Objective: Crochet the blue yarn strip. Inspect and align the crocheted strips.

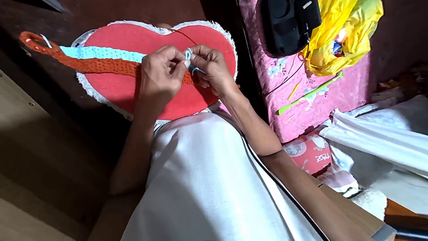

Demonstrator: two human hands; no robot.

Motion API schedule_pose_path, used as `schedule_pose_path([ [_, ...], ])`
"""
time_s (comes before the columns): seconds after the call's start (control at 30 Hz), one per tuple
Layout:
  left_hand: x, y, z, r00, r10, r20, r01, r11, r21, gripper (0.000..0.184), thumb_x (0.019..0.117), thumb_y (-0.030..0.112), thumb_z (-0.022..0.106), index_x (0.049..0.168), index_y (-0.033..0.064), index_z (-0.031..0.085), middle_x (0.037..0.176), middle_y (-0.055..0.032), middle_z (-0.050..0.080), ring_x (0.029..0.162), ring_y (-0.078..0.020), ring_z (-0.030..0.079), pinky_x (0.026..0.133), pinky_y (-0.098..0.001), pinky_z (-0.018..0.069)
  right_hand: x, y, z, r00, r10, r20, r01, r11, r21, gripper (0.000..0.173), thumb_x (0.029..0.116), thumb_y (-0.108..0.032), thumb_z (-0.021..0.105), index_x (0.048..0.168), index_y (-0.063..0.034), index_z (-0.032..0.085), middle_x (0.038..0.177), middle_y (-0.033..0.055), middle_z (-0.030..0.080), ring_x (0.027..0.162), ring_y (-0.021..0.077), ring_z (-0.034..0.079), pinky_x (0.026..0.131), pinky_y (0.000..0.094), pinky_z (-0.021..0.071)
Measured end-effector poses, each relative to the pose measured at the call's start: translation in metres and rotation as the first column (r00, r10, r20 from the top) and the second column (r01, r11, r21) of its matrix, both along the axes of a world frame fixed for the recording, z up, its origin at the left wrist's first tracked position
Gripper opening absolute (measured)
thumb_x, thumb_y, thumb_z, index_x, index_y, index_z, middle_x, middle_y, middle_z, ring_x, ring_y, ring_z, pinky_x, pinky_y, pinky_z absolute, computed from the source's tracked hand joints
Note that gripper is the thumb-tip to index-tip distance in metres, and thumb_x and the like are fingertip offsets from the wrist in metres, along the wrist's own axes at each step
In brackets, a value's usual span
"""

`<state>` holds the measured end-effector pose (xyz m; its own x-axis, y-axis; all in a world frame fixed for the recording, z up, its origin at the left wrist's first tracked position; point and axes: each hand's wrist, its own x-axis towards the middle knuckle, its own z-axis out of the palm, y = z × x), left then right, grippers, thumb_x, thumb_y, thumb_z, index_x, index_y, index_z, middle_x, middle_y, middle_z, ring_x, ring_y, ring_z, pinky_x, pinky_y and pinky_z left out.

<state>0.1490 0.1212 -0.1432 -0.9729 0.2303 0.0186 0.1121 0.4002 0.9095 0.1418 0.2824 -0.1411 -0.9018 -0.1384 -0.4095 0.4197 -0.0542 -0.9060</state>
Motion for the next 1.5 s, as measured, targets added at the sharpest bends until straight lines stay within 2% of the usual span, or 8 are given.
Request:
schedule_pose_path([
  [0.13,-0.002,0.001,0.012,0.987,0.024,-0.158,-0.023,1.0,0.006,0.018,0.1005,0.016,0.059,0.097,0.0026,0.071,0.097,-0.0058,0.064,0.079,-0.0006,0.057,0.067,-0.0132,0.0448,-0.001,0.003,-0.006,0.943,0.237,-0.233,-0.092,0.859,0.503,0.02,0.1015,-0.012,0.055,0.098,-0.0053,0.073,0.077,0.0016,0.068,0.067,0.0102,0.062,0.066,0.0363,0.051],
  [0.23,-0.016,0.0,0.014,0.993,0.003,-0.118,-0.015,0.995,-0.1,0.021,0.102,0.018,0.054,0.1,0.0029,0.068,0.1,-0.008,0.064,0.082,-0.0053,0.058,0.071,-0.0192,0.0461,-0.002,0.009,-0.009,0.918,0.304,-0.256,-0.113,0.818,0.564,0.021,0.101,-0.013,0.057,0.101,-0.0058,0.077,0.084,0.0037,0.073,0.078,0.0129,0.068,0.076,0.0419,0.0544],
  [0.37,-0.031,-0.001,0.006,0.99,0.075,0.119,-0.065,0.994,-0.084,0.022,0.1051,0.022,0.052,0.111,0.0037,0.065,0.094,-0.004,0.066,0.074,-0.0029,0.063,0.068,-0.0216,0.0527,-0.004,0.011,-0.01,0.935,0.271,-0.229,-0.115,0.842,0.526,0.021,0.1014,-0.013,0.058,0.104,-0.0055,0.077,0.083,0.0026,0.073,0.071,0.0093,0.065,0.07,0.035,0.0537],
  [0.57,-0.028,-0.016,0.002,0.97,0.04,0.24,-0.124,0.929,0.348,0.003,0.0992,0.009,0.06,0.1,0.0116,0.06,0.085,0.0097,0.07,0.068,-0.0007,0.067,0.061,-0.0175,0.057,-0.003,0.009,-0.014,0.932,0.276,-0.237,-0.104,0.826,0.554,0.023,0.1014,-0.012,0.058,0.11,-0.005,0.078,0.09,0.0058,0.076,0.08,0.0139,0.07,0.077,0.0403,0.0557],
  [1.0,-0.018,-0.031,0.001,0.907,-0.145,0.396,0.029,0.959,0.284,0.01,0.1007,0.008,0.057,0.093,0.0149,0.058,0.065,0.0126,0.059,0.054,0.004,0.053,0.052,-0.0118,0.0437,0.001,0.005,-0.02,0.945,0.247,-0.215,-0.114,0.863,0.493,0.022,0.1016,-0.013,0.059,0.106,-0.0072,0.079,0.092,0.0042,0.077,0.084,0.0133,0.07,0.08,0.0424,0.0557],
  [1.23,-0.018,-0.067,-0.014,0.881,-0.28,0.381,-0.031,0.77,0.637,0.024,0.1038,0.012,0.043,0.096,0.019,0.064,0.09,0.0051,0.074,0.076,-0.0032,0.068,0.068,-0.0176,0.0558,-0.002,0.008,-0.026,0.962,0.182,-0.203,-0.092,0.916,0.389,0.021,0.1016,-0.011,0.059,0.106,-0.0031,0.077,0.08,0.0037,0.07,0.059,0.0084,0.055,0.058,0.0307,0.0489],
  [1.33,-0.012,-0.068,-0.011,0.89,-0.223,0.397,-0.022,0.85,0.527,0.019,0.102,0.01,0.046,0.095,0.0189,0.061,0.075,0.0101,0.066,0.063,0.0001,0.06,0.06,-0.0147,0.0512,-0.003,0.006,-0.024,0.967,0.183,-0.179,-0.099,0.912,0.398,0.021,0.1021,-0.012,0.058,0.107,-0.0043,0.077,0.084,0.0039,0.072,0.062,0.0083,0.058,0.06,0.0306,0.0502],
  [1.5,-0.006,-0.062,0.017,0.925,-0.015,0.38,0.069,0.989,-0.13,0.008,0.0967,0.017,0.067,0.102,0.0112,0.067,0.073,0.0075,0.062,0.057,0.0033,0.052,0.054,-0.0161,0.0441,-0.003,0.006,-0.026,0.968,0.178,-0.176,-0.097,0.915,0.391,0.02,0.1023,-0.013,0.059,0.108,-0.0048,0.077,0.084,0.0033,0.072,0.059,0.0076,0.056,0.056,0.0295,0.0479],
])
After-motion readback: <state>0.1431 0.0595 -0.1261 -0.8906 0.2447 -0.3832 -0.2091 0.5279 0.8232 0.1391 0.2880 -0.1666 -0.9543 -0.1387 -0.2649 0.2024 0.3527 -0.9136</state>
